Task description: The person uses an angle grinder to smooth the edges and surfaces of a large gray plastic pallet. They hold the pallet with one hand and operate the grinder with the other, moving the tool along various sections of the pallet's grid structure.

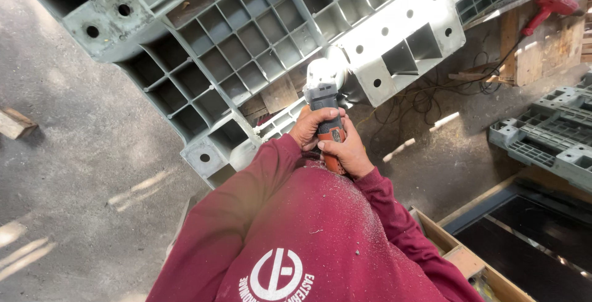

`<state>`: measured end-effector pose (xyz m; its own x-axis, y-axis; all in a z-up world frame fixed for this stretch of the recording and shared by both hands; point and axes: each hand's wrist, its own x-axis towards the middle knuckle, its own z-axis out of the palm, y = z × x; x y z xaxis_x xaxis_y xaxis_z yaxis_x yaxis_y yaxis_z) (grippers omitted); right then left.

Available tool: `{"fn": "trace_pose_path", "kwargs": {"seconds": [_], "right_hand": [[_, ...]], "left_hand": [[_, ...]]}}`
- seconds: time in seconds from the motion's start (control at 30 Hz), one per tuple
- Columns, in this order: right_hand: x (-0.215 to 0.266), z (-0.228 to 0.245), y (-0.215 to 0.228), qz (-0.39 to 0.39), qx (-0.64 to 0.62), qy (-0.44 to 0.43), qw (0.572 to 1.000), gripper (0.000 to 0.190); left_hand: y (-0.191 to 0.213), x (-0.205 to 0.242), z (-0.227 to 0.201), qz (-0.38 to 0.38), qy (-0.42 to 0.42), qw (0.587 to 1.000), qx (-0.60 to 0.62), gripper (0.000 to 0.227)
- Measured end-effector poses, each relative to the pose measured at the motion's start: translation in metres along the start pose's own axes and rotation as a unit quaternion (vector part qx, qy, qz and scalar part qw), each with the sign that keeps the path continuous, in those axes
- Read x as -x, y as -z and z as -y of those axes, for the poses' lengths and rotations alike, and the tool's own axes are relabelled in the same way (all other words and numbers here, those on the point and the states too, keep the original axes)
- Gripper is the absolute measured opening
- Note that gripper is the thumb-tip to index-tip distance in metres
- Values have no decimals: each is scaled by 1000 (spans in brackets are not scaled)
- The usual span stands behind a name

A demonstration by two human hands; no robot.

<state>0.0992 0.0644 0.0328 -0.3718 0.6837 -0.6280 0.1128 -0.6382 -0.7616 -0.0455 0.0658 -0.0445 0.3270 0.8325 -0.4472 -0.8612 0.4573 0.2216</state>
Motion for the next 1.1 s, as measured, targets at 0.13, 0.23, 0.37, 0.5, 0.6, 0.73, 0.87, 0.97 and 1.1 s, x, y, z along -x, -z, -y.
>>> {"fn": "trace_pose_path", "kwargs": {"seconds": [0.13, 0.23, 0.37, 0.5, 0.6, 0.73, 0.87, 0.97, 1.1], "right_hand": [[0, 0, 0, -6, 0, 2, 1000, 65], [1, 0, -1, -11, -7, -9, 1000, 68], [-1, 2, -1, -16, -7, -14, 1000, 71], [-1, 1, -1, -11, -8, -14, 1000, 71], [-2, 2, 0, -14, 0, -18, 1000, 74], [-2, 1, 0, -22, 0, -21, 1000, 73], [-2, 1, 1, -28, 9, -28, 999, 74], [-1, 1, 0, -27, 7, -25, 999, 74], [1, 1, 2, -26, 5, -16, 1000, 73]], "left_hand": [[1, 0, 0, 3, 9, 1000, 1, 43], [0, 1, 0, -3, 5, 1000, 0, 44], [1, -1, 0, -4, 0, 1000, 0, 43], [3, -1, 2, -2, 6, 1000, -1, 43], [2, -3, 0, -1, 2, 1000, -8, 44], [2, -3, 0, 0, 3, 1000, -11, 45], [3, -3, 1, -2, 5, 1000, -18, 47], [3, -2, 0, -6, 9, 1000, -26, 49], [1, -3, 2, -22, 16, 999, -29, 49]]}}
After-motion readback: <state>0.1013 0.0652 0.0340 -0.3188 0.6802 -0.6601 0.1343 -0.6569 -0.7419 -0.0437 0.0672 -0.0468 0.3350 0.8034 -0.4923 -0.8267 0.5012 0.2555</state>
